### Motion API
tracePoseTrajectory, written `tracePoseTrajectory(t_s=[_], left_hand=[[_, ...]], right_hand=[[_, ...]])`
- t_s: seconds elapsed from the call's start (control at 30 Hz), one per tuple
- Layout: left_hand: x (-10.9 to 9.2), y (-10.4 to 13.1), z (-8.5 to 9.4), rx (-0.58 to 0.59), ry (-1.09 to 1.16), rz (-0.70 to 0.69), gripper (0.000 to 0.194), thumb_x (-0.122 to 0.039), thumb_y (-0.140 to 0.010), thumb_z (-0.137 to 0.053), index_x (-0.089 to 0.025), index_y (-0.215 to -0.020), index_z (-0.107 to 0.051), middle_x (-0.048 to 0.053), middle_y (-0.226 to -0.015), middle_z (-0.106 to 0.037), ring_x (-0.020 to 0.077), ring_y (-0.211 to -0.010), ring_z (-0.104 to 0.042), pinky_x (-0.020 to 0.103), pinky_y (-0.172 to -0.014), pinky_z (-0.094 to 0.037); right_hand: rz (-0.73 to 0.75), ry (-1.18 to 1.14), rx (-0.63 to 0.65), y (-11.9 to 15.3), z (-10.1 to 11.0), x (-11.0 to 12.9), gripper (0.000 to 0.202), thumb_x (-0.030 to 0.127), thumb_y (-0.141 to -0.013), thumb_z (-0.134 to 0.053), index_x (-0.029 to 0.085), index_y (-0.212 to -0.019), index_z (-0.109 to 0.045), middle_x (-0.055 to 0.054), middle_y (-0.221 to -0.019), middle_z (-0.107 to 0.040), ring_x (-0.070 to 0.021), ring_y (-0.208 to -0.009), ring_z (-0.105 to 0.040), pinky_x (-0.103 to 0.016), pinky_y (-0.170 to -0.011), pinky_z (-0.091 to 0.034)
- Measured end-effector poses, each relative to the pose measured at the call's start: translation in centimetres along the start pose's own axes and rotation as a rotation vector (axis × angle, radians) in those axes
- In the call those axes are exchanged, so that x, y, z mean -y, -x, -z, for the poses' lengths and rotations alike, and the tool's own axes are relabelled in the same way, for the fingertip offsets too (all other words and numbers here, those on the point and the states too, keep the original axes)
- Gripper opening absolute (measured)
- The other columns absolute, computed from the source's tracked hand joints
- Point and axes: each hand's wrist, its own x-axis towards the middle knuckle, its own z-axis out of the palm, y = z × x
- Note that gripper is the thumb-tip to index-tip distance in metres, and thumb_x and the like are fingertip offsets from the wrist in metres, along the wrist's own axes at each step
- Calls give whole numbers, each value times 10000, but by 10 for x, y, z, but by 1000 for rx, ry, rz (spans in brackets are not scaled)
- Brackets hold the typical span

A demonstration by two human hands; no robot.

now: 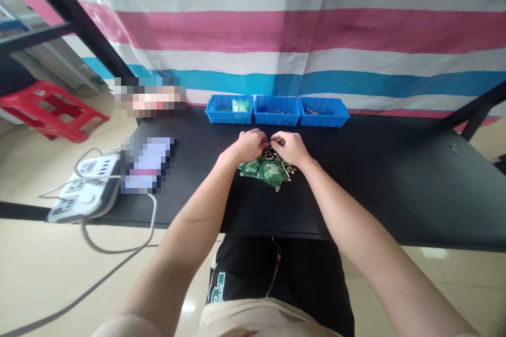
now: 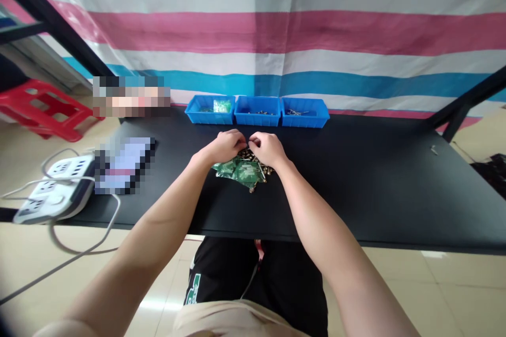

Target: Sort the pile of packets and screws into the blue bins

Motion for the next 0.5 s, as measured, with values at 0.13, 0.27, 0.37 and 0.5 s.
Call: tracePoseTrajectory(t_s=[0.13, 0.27, 0.37, 0.5], left_hand=[[-2, 1, 0, -26, 71, -12, 178, -215, -927, -513, -166, -1002, -667, 115, -1001, -718, 268, -963, -667, 372, -859, -497], [-2, 2, -2, -108, 177, -40, 162, -184, -919, -510, -158, -993, -652, 83, -891, -719, 215, -817, -652, 319, -760, -490], [-2, 2, -2, -185, 271, -93, 126, -196, -903, -530, -155, -944, -641, 62, -864, -707, 183, -770, -623, 299, -732, -472], [-3, 2, -1, -237, 389, -101, 101, -198, -873, -542, -159, -920, -623, 28, -825, -684, 151, -719, -585, 275, -685, -442]], right_hand=[[15, -8, 5, 2, 1, 2, 140, 199, -810, -617, 178, -862, -745, -48, -783, -756, -171, -660, -665, -280, -650, -481], [61, -32, 16, 3, 3, 7, 169, 209, -822, -607, 157, -902, -747, -52, -760, -740, -165, -639, -643, -274, -640, -469], [86, -57, -11, 3, 4, 10, 178, 230, -842, -603, 149, -920, -741, -55, -766, -736, -161, -643, -636, -271, -651, -473], [83, -104, -48, 2, 6, 10, 153, 277, -847, -632, 154, -856, -723, -57, -760, -732, -162, -640, -629, -273, -646, -475]])
